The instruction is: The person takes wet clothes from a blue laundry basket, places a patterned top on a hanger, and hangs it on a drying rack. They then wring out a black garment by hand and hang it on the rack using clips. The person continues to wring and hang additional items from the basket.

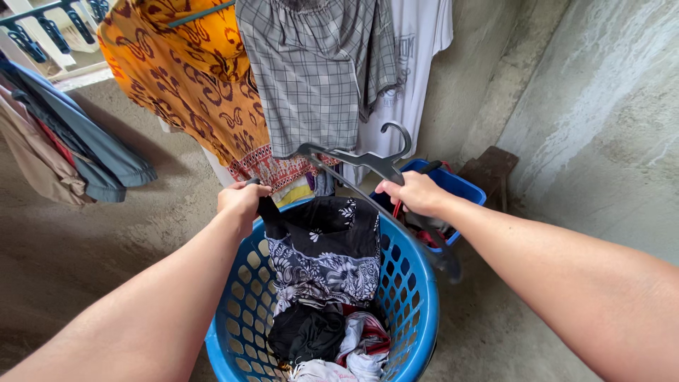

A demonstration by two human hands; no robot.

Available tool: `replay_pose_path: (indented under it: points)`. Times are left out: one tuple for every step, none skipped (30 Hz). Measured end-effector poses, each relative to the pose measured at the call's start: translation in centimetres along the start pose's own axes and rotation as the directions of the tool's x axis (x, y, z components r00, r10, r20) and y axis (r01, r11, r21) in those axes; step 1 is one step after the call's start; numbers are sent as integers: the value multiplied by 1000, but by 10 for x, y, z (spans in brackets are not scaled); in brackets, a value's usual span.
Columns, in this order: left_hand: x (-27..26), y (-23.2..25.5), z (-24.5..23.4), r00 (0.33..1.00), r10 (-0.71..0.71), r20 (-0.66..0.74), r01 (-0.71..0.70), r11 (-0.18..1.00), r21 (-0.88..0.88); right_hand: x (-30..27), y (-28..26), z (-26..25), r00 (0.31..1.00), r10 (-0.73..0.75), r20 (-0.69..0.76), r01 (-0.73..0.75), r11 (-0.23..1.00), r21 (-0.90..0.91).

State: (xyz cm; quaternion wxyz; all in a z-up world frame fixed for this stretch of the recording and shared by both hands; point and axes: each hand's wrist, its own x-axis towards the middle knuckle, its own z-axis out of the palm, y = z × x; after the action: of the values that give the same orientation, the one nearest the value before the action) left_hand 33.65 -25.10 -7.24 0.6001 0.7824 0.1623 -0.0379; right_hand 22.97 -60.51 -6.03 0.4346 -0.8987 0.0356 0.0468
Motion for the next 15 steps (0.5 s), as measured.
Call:
replay_pose_path:
  points:
    - [2, 1, -1, 999, 13, 42, -9, 996, -92, 1, -2, -7, 1000, -10, 6, 10, 999, 48]
    - [5, 3, -3, 996, 31, 82, -16, 983, -183, 3, -4, -14, 1000, -22, 12, 21, 995, 96]
    - [9, 5, -5, 997, 21, 71, -8, 983, -185, 5, -7, -21, 999, -35, 18, 32, 989, 144]
    - [11, 8, -8, 998, 9, 61, 2, 982, -188, 5, -9, -27, 999, -34, 35, 28, 988, 155]
    - [12, 11, -9, 999, -2, 51, 12, 982, -191, 4, -12, -34, 998, -33, 52, 24, 986, 166]
    - [14, 15, -10, 999, -18, 26, 23, 974, -225, 4, -15, -41, 997, -32, 69, 19, 984, 176]
    - [17, 19, -12, 999, -34, 2, 33, 965, -260, 4, -18, -47, 997, -12, 78, 0, 989, 150]
    - [17, 22, -15, 998, -52, -23, 43, 955, -295, 3, -22, -52, 996, 7, 88, -18, 992, 126]
    - [17, 24, -18, 1000, -7, -22, 2, 969, -245, 2, -26, -55, 995, 26, 97, -35, 994, 101]
    - [17, 26, -19, 999, 36, -19, -39, 980, -195, 3, -29, -57, 994, 25, 102, -31, 997, 64]
    - [18, 28, -20, 997, 80, -13, -81, 986, -144, 4, -33, -57, 994, 24, 108, -27, 999, 27]
    - [17, 31, -18, 993, 108, 37, -103, 988, -117, 5, -36, -57, 993, 24, 113, -23, 1000, -10]
    - [16, 36, -15, 987, 135, 87, -127, 988, -90, 7, -39, -55, 992, 12, 123, -11, 1000, -4]
    - [16, 40, -12, 978, 157, 136, -149, 987, -65, 11, -43, -50, 991, -1, 136, 0, 1000, 2]
    - [15, 45, -5, 965, 190, 181, -183, 982, -51, 15, -47, -45, 989, -13, 149, 12, 1000, 9]
